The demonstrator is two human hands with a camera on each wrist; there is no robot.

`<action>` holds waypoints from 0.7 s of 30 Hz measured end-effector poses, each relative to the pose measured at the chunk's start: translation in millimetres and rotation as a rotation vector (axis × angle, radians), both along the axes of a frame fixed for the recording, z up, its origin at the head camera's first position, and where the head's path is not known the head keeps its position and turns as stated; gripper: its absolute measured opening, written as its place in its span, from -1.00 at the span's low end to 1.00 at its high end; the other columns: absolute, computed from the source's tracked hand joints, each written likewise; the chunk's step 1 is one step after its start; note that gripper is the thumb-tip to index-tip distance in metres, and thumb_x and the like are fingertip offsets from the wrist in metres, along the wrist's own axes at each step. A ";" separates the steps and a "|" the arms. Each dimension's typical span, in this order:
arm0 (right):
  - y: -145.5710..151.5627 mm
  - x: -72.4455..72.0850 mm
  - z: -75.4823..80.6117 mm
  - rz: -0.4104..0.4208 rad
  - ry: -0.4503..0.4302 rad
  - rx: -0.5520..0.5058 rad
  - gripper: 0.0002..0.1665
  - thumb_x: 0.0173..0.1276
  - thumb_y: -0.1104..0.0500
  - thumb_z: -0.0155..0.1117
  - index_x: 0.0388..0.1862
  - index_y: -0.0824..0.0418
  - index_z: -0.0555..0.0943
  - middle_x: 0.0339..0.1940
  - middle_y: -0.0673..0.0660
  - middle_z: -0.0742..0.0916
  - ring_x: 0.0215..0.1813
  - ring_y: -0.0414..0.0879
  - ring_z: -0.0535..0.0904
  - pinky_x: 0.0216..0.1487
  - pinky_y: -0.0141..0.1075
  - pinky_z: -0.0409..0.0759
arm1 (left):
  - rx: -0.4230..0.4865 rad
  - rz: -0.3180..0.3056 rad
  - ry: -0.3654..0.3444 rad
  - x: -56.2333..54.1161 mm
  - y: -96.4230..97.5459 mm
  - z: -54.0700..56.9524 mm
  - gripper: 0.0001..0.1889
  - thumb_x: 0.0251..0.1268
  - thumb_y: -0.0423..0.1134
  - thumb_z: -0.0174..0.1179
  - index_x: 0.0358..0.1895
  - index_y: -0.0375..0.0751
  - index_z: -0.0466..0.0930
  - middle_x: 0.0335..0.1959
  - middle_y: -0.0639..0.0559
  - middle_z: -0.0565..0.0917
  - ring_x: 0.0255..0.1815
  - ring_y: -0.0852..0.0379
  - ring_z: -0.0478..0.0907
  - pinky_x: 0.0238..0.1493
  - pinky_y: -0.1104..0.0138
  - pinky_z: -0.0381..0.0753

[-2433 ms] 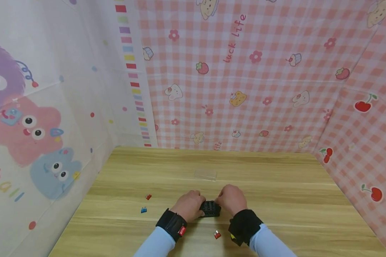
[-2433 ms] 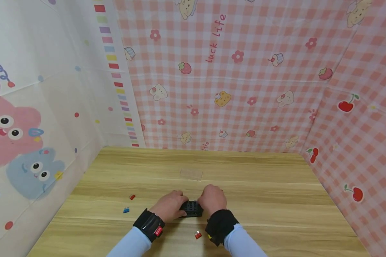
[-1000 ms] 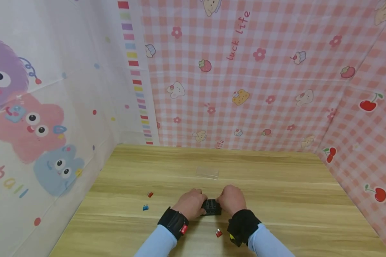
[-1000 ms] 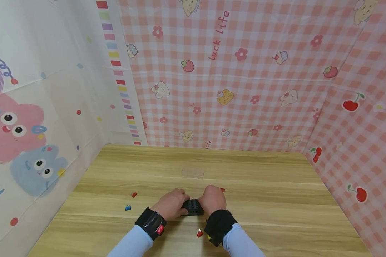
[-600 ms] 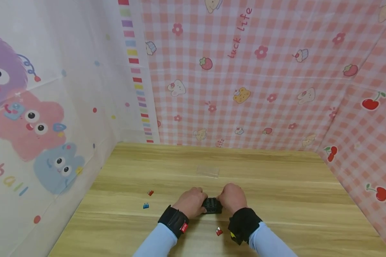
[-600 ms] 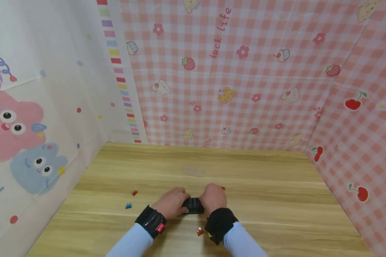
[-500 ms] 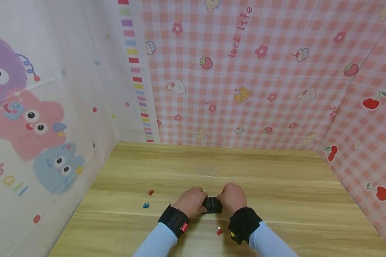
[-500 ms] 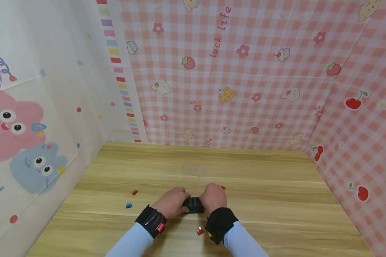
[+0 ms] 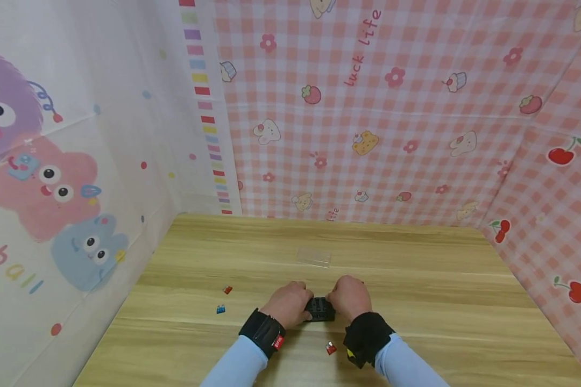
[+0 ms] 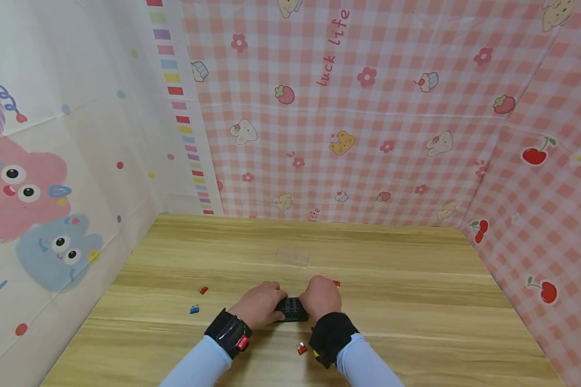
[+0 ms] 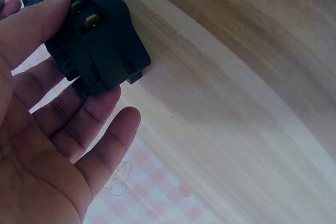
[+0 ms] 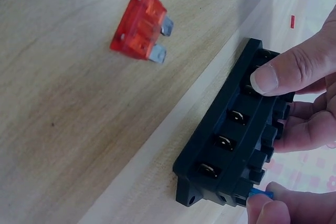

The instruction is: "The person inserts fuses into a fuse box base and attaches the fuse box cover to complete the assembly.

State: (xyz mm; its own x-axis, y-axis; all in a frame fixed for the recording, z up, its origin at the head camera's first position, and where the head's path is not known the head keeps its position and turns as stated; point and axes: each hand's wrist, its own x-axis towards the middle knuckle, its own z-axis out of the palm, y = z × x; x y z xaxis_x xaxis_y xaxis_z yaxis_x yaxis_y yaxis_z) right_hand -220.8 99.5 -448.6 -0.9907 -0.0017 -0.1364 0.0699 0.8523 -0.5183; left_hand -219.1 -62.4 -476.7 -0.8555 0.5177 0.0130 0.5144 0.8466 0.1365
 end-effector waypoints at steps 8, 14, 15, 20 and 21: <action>0.5 -2.5 -3.6 0.006 0.008 0.015 -0.83 0.25 0.25 0.39 -0.53 0.27 0.69 -0.64 0.05 0.57 -0.52 -0.04 0.43 -0.43 -0.29 0.34 | 0.000 -0.002 0.004 0.3 -0.3 -0.8 -0.67 0.04 -0.10 0.52 -0.14 -0.14 0.73 -0.36 0.09 0.55 -0.32 0.18 0.44 -0.26 0.36 0.50; 1.6 -3.1 -5.3 0.006 0.010 0.011 -0.82 0.25 0.24 0.39 -0.54 0.26 0.68 -0.64 0.05 0.57 -0.52 -0.04 0.43 -0.42 -0.28 0.35 | -0.002 0.004 -0.005 -0.2 -0.4 -1.7 -0.67 0.06 -0.10 0.51 -0.14 -0.14 0.73 -0.36 0.09 0.54 -0.32 0.18 0.44 -0.26 0.36 0.49; 1.5 -3.2 -5.3 0.006 0.009 0.012 -0.82 0.24 0.24 0.40 -0.54 0.26 0.69 -0.64 0.05 0.58 -0.51 -0.04 0.43 -0.42 -0.28 0.35 | -0.001 0.003 -0.003 -0.4 -0.4 -1.7 -0.68 0.05 -0.10 0.52 -0.15 -0.14 0.73 -0.36 0.09 0.54 -0.32 0.18 0.44 -0.26 0.36 0.49; -0.3 -3.3 -4.4 -0.004 -0.010 -0.002 -0.83 0.25 0.22 0.41 -0.50 0.27 0.70 -0.62 0.06 0.58 -0.50 -0.03 0.44 -0.41 -0.27 0.36 | 0.001 -0.005 0.008 -0.4 -0.9 -1.5 -0.68 0.05 -0.10 0.52 -0.15 -0.14 0.73 -0.36 0.09 0.54 -0.32 0.18 0.44 -0.27 0.36 0.49; -0.6 -3.3 -4.0 -0.007 -0.015 -0.005 -0.84 0.25 0.22 0.41 -0.49 0.27 0.70 -0.62 0.06 0.58 -0.50 -0.02 0.44 -0.41 -0.27 0.37 | 0.001 -0.008 0.010 -0.4 -0.9 -1.0 -0.68 0.05 -0.10 0.52 -0.14 -0.14 0.73 -0.36 0.09 0.54 -0.32 0.17 0.44 -0.27 0.36 0.49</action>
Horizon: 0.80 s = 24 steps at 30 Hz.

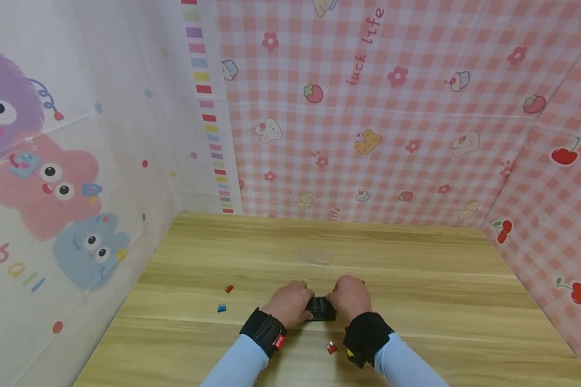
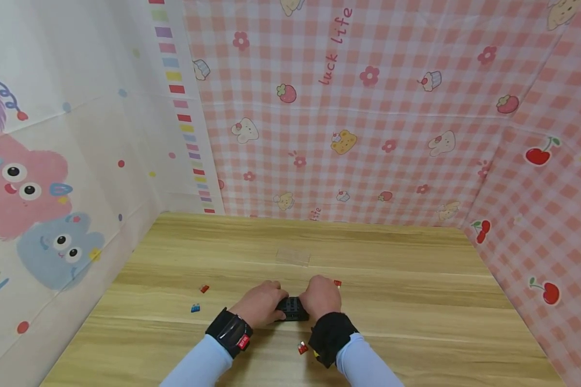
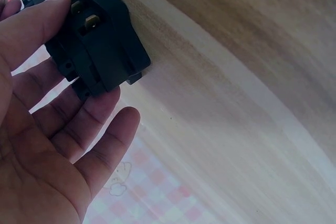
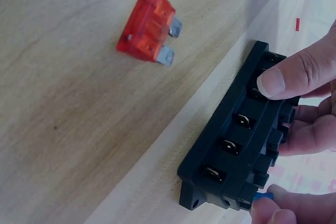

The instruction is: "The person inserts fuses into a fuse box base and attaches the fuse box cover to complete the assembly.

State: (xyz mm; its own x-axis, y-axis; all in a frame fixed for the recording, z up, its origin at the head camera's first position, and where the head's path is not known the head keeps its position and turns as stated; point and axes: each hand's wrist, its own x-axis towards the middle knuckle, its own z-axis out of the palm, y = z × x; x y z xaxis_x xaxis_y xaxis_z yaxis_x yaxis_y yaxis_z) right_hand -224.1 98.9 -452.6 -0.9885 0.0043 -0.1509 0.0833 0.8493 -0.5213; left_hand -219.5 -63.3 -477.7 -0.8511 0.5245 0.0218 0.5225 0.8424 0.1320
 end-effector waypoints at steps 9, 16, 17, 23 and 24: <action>-1.1 -0.1 2.0 -0.014 -0.001 -0.021 -0.84 0.22 0.23 0.46 -0.51 0.27 0.71 -0.62 0.04 0.60 -0.49 -0.04 0.44 -0.41 -0.28 0.37 | 0.001 0.000 -0.010 -0.9 -0.3 2.1 -0.69 0.07 -0.10 0.51 -0.15 -0.14 0.73 -0.38 0.10 0.53 -0.34 0.18 0.42 -0.28 0.36 0.47; 0.9 -1.6 1.9 0.014 -0.017 -0.027 -0.88 0.23 0.26 0.43 -0.48 0.28 0.72 -0.57 0.06 0.64 -0.47 -0.03 0.47 -0.38 -0.26 0.44 | -0.003 -0.001 -0.015 -0.7 -0.5 2.8 -0.69 0.07 -0.11 0.51 -0.14 -0.15 0.73 -0.37 0.09 0.54 -0.32 0.17 0.43 -0.26 0.36 0.48; 1.2 -1.8 2.3 0.020 -0.024 -0.024 -0.89 0.23 0.27 0.42 -0.46 0.29 0.72 -0.55 0.07 0.65 -0.46 -0.03 0.48 -0.37 -0.25 0.47 | -0.004 -0.001 -0.014 -0.4 -0.7 2.9 -0.69 0.07 -0.11 0.51 -0.14 -0.15 0.73 -0.37 0.09 0.54 -0.32 0.17 0.44 -0.26 0.35 0.48; 1.3 -1.7 7.0 0.028 -0.058 -0.007 -0.91 0.25 0.28 0.41 -0.39 0.31 0.72 -0.47 0.11 0.68 -0.41 -0.01 0.52 -0.29 -0.19 0.55 | -0.005 0.001 -0.020 2.2 0.0 5.4 -0.69 0.08 -0.12 0.50 -0.14 -0.15 0.73 -0.37 0.09 0.53 -0.33 0.17 0.43 -0.27 0.35 0.48; 1.2 -1.6 7.8 0.027 -0.059 -0.003 -0.91 0.25 0.28 0.41 -0.38 0.32 0.73 -0.47 0.11 0.68 -0.41 -0.01 0.52 -0.28 -0.19 0.55 | -0.005 0.000 -0.019 2.5 0.3 5.6 -0.69 0.08 -0.12 0.50 -0.15 -0.15 0.73 -0.38 0.09 0.53 -0.33 0.17 0.43 -0.27 0.35 0.47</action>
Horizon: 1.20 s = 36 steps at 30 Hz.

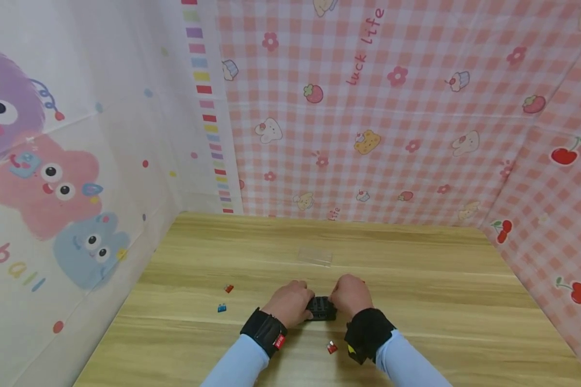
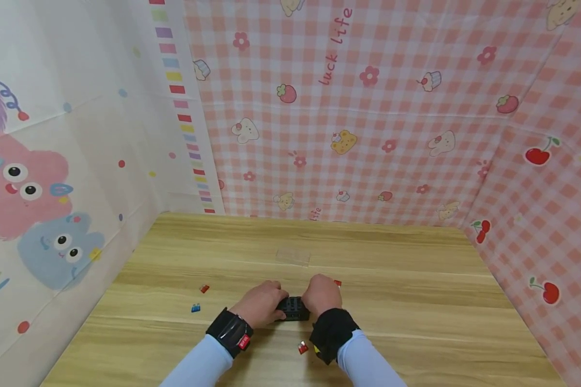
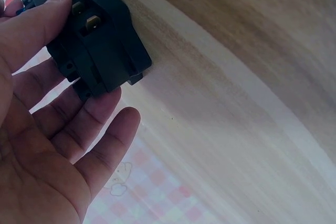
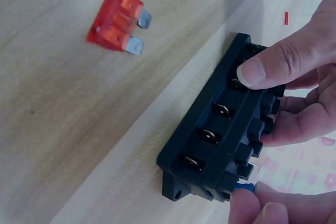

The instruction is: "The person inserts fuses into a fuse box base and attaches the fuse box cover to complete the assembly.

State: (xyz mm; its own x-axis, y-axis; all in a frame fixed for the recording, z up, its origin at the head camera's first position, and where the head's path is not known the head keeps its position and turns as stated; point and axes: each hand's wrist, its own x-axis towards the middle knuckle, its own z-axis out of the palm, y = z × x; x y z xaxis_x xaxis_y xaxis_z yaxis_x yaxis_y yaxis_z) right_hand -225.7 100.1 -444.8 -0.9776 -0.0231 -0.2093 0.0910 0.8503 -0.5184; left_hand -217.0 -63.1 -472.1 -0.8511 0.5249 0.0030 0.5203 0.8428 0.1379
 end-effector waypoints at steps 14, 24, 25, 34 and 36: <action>1.1 -0.7 1.1 0.030 0.043 0.038 -0.92 0.22 0.31 0.39 -0.39 0.36 0.71 -0.47 0.13 0.69 -0.43 0.00 0.51 -0.31 -0.19 0.53 | -0.018 -0.004 0.019 -1.0 0.6 -4.5 -0.70 0.08 -0.10 0.50 -0.15 -0.14 0.73 -0.38 0.09 0.53 -0.34 0.18 0.42 -0.28 0.36 0.46; -1.5 -2.3 -0.5 0.029 0.028 0.021 -0.96 0.18 0.34 0.34 -0.44 0.33 0.69 -0.52 0.11 0.64 -0.45 0.00 0.48 -0.35 -0.22 0.48 | -0.017 -0.002 0.022 -1.1 -1.0 -4.8 -0.70 0.10 -0.10 0.49 -0.14 -0.14 0.73 -0.38 0.09 0.53 -0.34 0.19 0.43 -0.29 0.36 0.48; -1.1 -2.5 -0.4 0.029 0.025 0.021 -0.96 0.18 0.35 0.33 -0.44 0.33 0.68 -0.52 0.11 0.63 -0.46 0.00 0.47 -0.36 -0.23 0.47 | -0.016 -0.003 0.022 -1.2 -0.8 -5.0 -0.70 0.10 -0.10 0.49 -0.14 -0.14 0.73 -0.38 0.09 0.52 -0.34 0.19 0.43 -0.29 0.36 0.48; 5.6 -3.5 -2.6 0.026 -0.018 -0.035 -0.84 0.19 0.33 0.27 -0.59 0.27 0.64 -0.70 0.08 0.55 -0.59 -0.05 0.45 -0.51 -0.31 0.35 | -0.015 0.001 0.025 -2.5 0.7 -5.6 -0.71 0.08 -0.09 0.50 -0.16 -0.12 0.74 -0.38 0.10 0.52 -0.34 0.18 0.42 -0.31 0.36 0.45; 6.4 -3.2 -2.6 0.023 -0.026 -0.049 -0.82 0.20 0.30 0.28 -0.59 0.27 0.64 -0.72 0.08 0.55 -0.60 -0.05 0.46 -0.51 -0.31 0.35 | -0.015 0.001 0.023 -2.4 0.5 -6.0 -0.71 0.09 -0.08 0.50 -0.16 -0.12 0.74 -0.38 0.10 0.52 -0.34 0.18 0.42 -0.31 0.36 0.45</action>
State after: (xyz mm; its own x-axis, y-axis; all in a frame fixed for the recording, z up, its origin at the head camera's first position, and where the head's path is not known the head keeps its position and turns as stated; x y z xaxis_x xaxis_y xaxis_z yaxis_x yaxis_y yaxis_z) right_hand -228.9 106.4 -447.4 -0.9710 -0.0559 -0.2326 0.0859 0.8258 -0.5573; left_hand -219.4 -62.5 -478.1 -0.8514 0.5243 0.0150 0.5225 0.8451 0.1129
